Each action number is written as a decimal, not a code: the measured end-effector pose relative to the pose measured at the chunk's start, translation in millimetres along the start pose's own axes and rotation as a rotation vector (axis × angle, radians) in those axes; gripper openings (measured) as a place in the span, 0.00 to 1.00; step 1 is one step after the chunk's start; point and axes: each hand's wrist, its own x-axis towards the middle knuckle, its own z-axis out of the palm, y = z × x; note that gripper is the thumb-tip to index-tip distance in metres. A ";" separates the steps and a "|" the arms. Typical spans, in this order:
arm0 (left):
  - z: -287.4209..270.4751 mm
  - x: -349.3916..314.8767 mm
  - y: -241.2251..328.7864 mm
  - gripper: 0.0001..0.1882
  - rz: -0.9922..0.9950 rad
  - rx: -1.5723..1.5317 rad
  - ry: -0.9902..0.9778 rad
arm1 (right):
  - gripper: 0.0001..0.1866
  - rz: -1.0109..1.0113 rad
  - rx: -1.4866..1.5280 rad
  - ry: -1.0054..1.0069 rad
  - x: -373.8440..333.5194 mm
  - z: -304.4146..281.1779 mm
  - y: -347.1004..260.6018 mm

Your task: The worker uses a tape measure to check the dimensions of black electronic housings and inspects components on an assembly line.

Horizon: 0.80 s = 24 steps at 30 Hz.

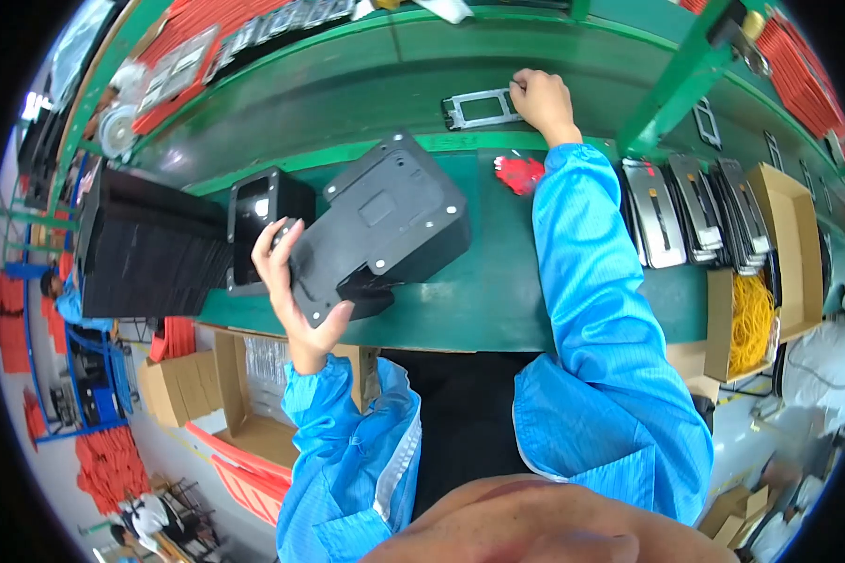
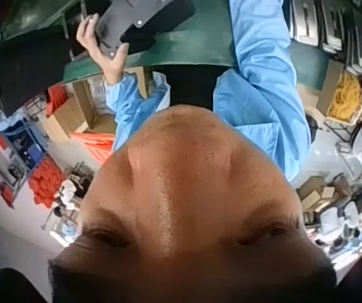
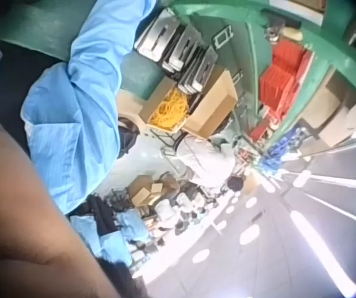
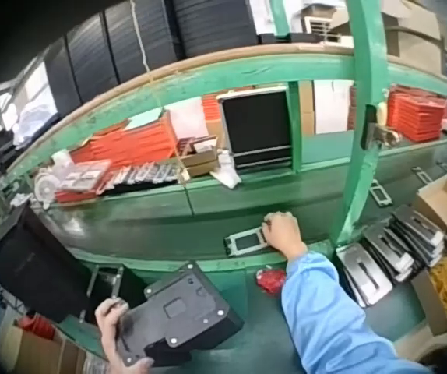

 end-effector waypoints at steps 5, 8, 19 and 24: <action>-0.5 -3.3 -8.3 0.50 0.025 -0.009 0.010 | 0.17 -0.045 -0.203 -0.173 -11.9 -5.6 -60.4; -11.1 -0.1 -7.3 0.48 0.038 -0.062 -0.015 | 0.20 0.108 -0.246 -0.274 -12.3 -1.7 -67.2; -59.2 63.4 -91.6 0.39 0.049 0.604 -0.112 | 0.27 0.334 0.131 -0.159 12.2 -56.1 12.9; -46.5 60.5 -103.1 0.43 -0.089 0.674 -0.238 | 0.24 0.308 0.313 0.176 5.4 -140.7 16.9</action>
